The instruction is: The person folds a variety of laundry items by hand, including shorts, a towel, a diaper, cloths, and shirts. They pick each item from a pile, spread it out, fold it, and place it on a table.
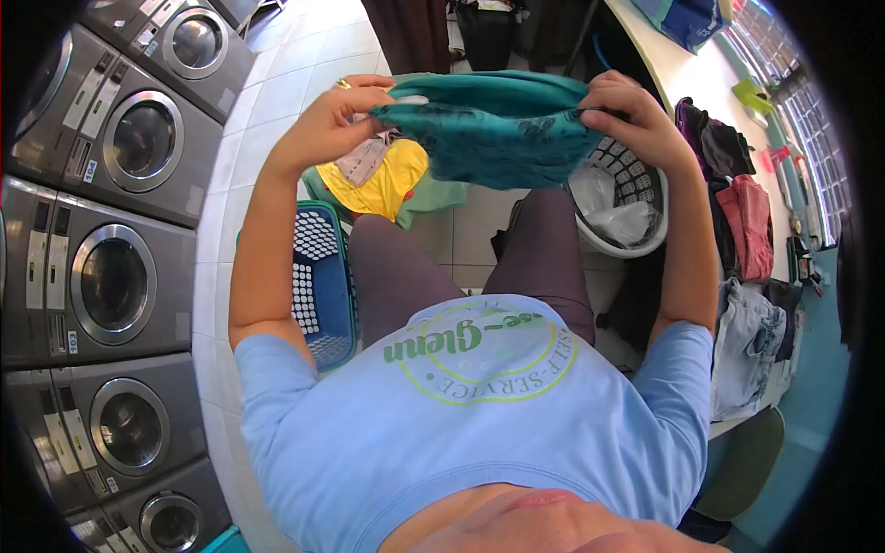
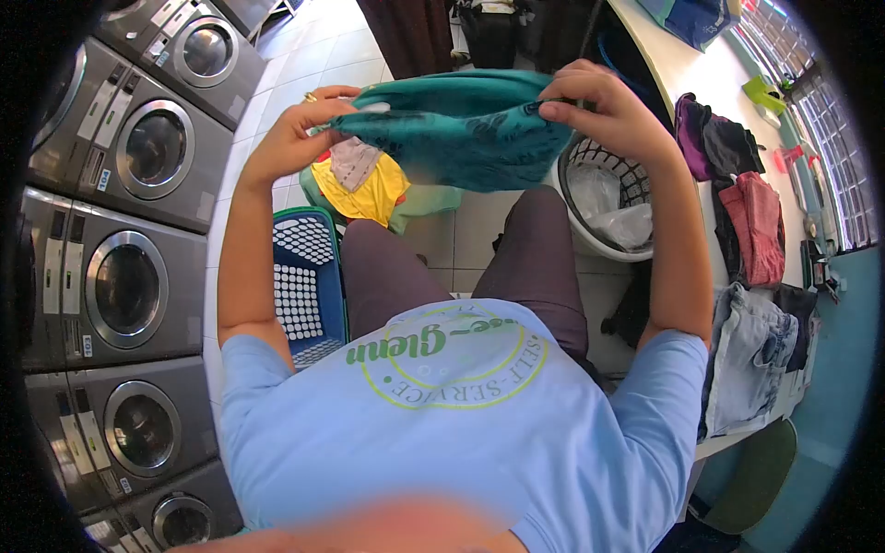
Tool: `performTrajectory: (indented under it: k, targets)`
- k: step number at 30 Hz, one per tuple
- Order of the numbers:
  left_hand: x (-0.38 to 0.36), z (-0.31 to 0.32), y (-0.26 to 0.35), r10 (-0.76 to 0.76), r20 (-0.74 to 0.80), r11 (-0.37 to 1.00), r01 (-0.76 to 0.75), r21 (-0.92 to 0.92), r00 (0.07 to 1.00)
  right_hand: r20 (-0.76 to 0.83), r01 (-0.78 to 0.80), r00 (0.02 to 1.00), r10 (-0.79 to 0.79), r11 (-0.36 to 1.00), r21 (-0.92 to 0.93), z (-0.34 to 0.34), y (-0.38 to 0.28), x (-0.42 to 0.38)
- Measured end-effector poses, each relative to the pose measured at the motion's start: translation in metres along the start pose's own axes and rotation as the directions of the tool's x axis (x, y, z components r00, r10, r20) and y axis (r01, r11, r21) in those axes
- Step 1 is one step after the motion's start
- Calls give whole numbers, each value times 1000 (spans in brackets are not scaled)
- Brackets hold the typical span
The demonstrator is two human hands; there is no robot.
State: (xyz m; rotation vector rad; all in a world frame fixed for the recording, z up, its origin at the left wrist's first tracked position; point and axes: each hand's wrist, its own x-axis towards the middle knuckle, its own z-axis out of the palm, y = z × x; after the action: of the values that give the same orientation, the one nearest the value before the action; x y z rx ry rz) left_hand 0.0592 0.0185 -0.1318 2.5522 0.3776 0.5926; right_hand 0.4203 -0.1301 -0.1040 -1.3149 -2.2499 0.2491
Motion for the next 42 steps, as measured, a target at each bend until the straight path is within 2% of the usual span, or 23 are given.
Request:
performTrajectory:
  k: [1, 2, 6, 7, 9, 10, 11, 12, 13, 14, 15, 16, 18, 21, 24, 27, 28, 30, 33, 36, 39, 40, 42]
  targets:
    - [2, -5, -2, -5, -14, 998, 6, 70, 1000, 8, 2, 1000, 1, 911, -411, -3, 1, 2]
    - [4, -9, -4, -267, 61, 838, 201, 508, 962, -15, -183, 977, 212, 799, -573, -1, 1, 2]
    - [25, -17, 24, 121, -341, 453, 254, 855, 932, -380, -388, 917, 125, 505, -771, 1, -41, 13]
    - [28, -16, 41, 233, -463, 379, 359, 853, 855, -562, -421, 822, -94, 563, -711, -1, -55, 14]
    - [18, 6, 8, 559, -539, 563, 188, 804, 630, -767, -364, 580, -276, 754, -547, 49, 9, -12]
    - [12, 22, -10, 672, -577, 620, 75, 781, 464, -633, -459, 771, -70, 629, -628, 69, 16, -18]
    - [13, 41, -18, 376, -441, 727, 36, 686, 815, -413, -440, 895, 166, 477, -761, 89, 23, -25]
    - [18, 68, -36, -267, -60, 541, 201, 817, 962, -173, -319, 916, 362, 395, -861, 109, 30, -31]
    - [0, 80, -42, -385, 202, 655, 113, 747, 901, -6, -519, 648, 762, 435, -736, 135, 38, -55]
    - [-17, 93, -48, -470, 446, 767, 102, 634, 762, 75, -490, 725, 685, 589, -643, 146, 30, -72]
    - [-18, 100, -47, -413, 540, 815, 33, 579, 734, 136, -436, 801, 583, 724, -535, 145, 26, -75]
    - [-13, 98, -53, -364, 387, 822, 97, 561, 847, 57, -439, 842, 537, 741, -508, 139, 31, -70]
    - [-9, 89, -45, -280, 73, 852, 213, 478, 957, -82, -454, 881, 466, 783, -425, 128, 31, -54]
    - [1, 56, -24, -290, -95, 912, 305, 273, 952, -242, -400, 895, 375, 914, -62, 97, 44, -40]
    - [-2, 39, -31, -206, -47, 978, 207, 13, 977, -341, -410, 852, 398, 911, 39, 68, 26, -26]
    - [-6, 28, -33, -234, 154, 917, 270, -293, 960, -386, -280, 864, 324, 945, 167, 54, 26, -23]
    - [-7, 26, -30, -258, 176, 936, 291, -201, 950, -395, -286, 871, 292, 955, 77, 50, 34, -23]
    - [-4, 17, -18, -305, 209, 950, 313, -6, 929, -342, -233, 870, 355, 907, 350, 47, 44, -21]
    - [0, 13, 1, -275, 68, 959, 269, 88, 959, -226, -139, 872, 435, 661, 738, 41, 44, -18]
    - [1, 17, 13, -110, -210, 973, 62, -222, 971, -157, -68, 880, 448, 446, 892, 34, 44, -15]
    - [-4, 15, 36, 149, -133, 868, -194, -456, 980, -156, 9, 874, 460, 306, 952, 32, 48, -12]
    - [-5, 13, 42, 133, 68, 806, -68, -587, 989, -156, 24, 872, 464, 277, 960, 34, 52, -12]
    - [1, 14, 31, 10, 8, 990, -8, -142, 1000, -148, 10, 884, 443, 299, 954, 38, 62, -12]
